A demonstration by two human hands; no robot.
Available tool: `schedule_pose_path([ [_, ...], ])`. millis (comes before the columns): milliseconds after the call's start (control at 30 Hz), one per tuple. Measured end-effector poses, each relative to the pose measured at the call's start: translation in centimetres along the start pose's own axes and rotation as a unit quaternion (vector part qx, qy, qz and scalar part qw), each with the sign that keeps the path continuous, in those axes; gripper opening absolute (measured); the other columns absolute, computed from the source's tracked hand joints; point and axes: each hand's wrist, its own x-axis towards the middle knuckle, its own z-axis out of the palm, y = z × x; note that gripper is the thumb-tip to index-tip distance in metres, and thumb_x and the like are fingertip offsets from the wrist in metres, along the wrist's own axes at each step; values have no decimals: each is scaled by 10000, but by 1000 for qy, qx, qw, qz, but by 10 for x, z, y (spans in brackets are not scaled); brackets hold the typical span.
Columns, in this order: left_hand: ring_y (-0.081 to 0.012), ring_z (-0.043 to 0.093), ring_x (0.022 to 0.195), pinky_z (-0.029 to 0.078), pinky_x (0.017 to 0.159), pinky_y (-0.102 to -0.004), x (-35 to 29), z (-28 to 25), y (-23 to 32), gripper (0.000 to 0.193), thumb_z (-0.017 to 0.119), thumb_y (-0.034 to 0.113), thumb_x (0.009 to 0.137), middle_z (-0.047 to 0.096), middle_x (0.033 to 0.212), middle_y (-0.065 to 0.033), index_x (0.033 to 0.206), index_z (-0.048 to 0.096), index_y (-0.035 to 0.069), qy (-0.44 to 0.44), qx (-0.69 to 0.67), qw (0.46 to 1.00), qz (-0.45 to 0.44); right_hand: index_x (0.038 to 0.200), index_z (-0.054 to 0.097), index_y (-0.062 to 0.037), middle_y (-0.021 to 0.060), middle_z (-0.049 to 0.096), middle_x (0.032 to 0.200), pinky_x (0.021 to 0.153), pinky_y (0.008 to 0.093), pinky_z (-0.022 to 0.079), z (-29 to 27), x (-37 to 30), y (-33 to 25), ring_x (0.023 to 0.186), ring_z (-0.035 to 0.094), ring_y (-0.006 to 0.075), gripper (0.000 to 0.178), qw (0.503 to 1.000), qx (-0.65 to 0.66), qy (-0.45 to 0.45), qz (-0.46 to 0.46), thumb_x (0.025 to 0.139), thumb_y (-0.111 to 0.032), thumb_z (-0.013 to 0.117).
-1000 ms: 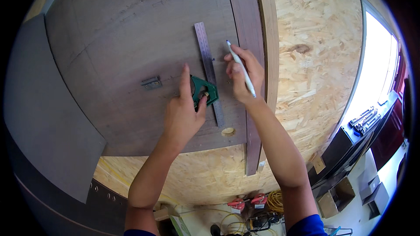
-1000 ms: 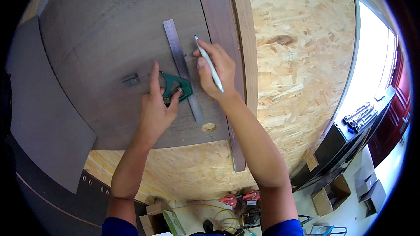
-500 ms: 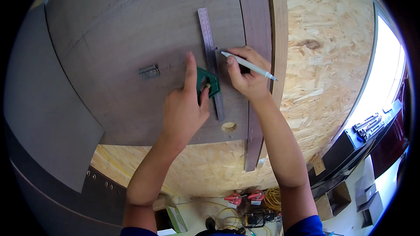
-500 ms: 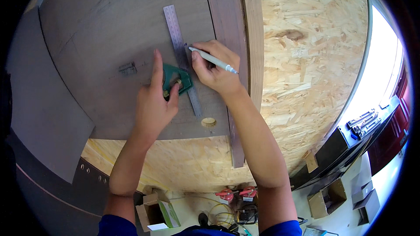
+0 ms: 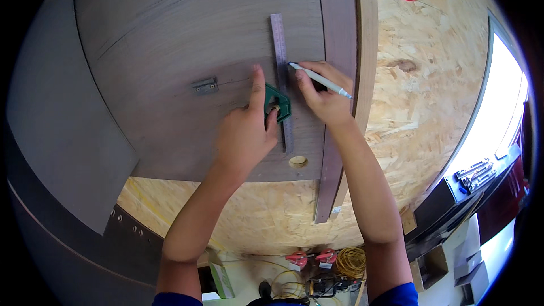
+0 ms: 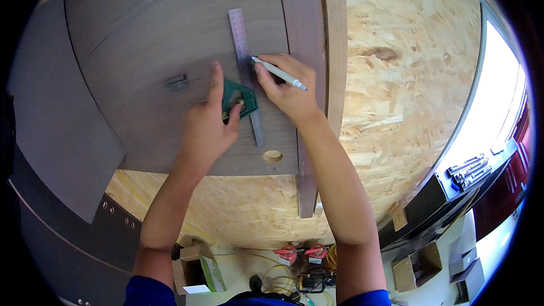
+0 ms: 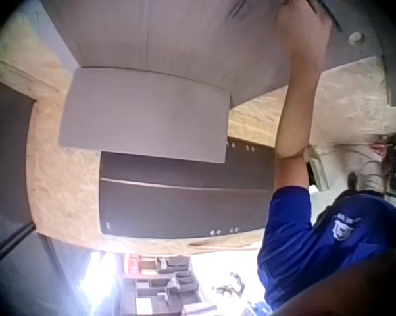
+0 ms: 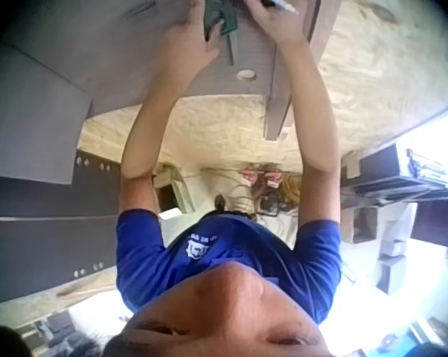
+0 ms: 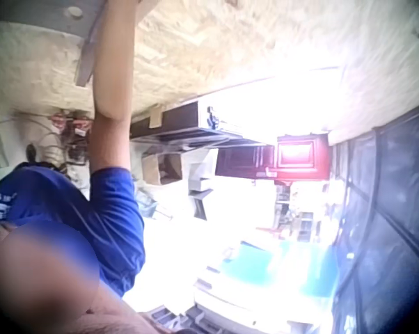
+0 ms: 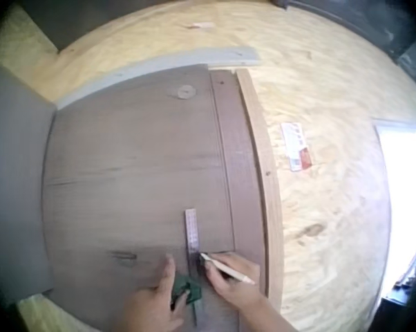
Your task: The person measures and marks a wooden cabinet door using a tape measure, ruler, and marker. They then use a cordless drill to attach metal hinges to the marked locations on the door. The person works in a workshop environment, handling tools and hardware to prepare the door for installation.
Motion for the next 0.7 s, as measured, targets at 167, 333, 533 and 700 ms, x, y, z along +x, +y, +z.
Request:
schedule_pose_path([
  [167,-410,637,595,499,557,-472,1,-1,0,859,688,119,852,632,683,-194,1550,194,39,-3,-12,1000,4,915,722,-13,112,712,812,589,277,518,0,2,1,667,680,203,112,1000,-22,5,-14,815,-57,747],
  [333,-436,625,593,492,556,-503,0,4,-7,845,678,118,857,623,665,-212,1548,197,45,13,-49,999,21,917,724,-8,95,708,790,564,253,496,4,-3,7,645,653,144,112,1000,5,13,21,832,-77,750],
  [533,-444,622,588,492,553,-512,-1,1,-5,848,684,119,853,610,638,-235,1545,200,43,-2,-47,999,9,945,721,-17,73,693,769,533,224,462,3,-8,12,602,596,91,120,999,-3,21,46,863,-103,739],
  [700,-447,621,587,498,560,-509,0,3,-8,864,688,116,848,613,639,-234,1550,188,45,3,-44,999,13,943,718,-19,76,694,769,535,229,466,3,-10,15,604,603,97,127,997,-3,20,73,867,-119,738],
])
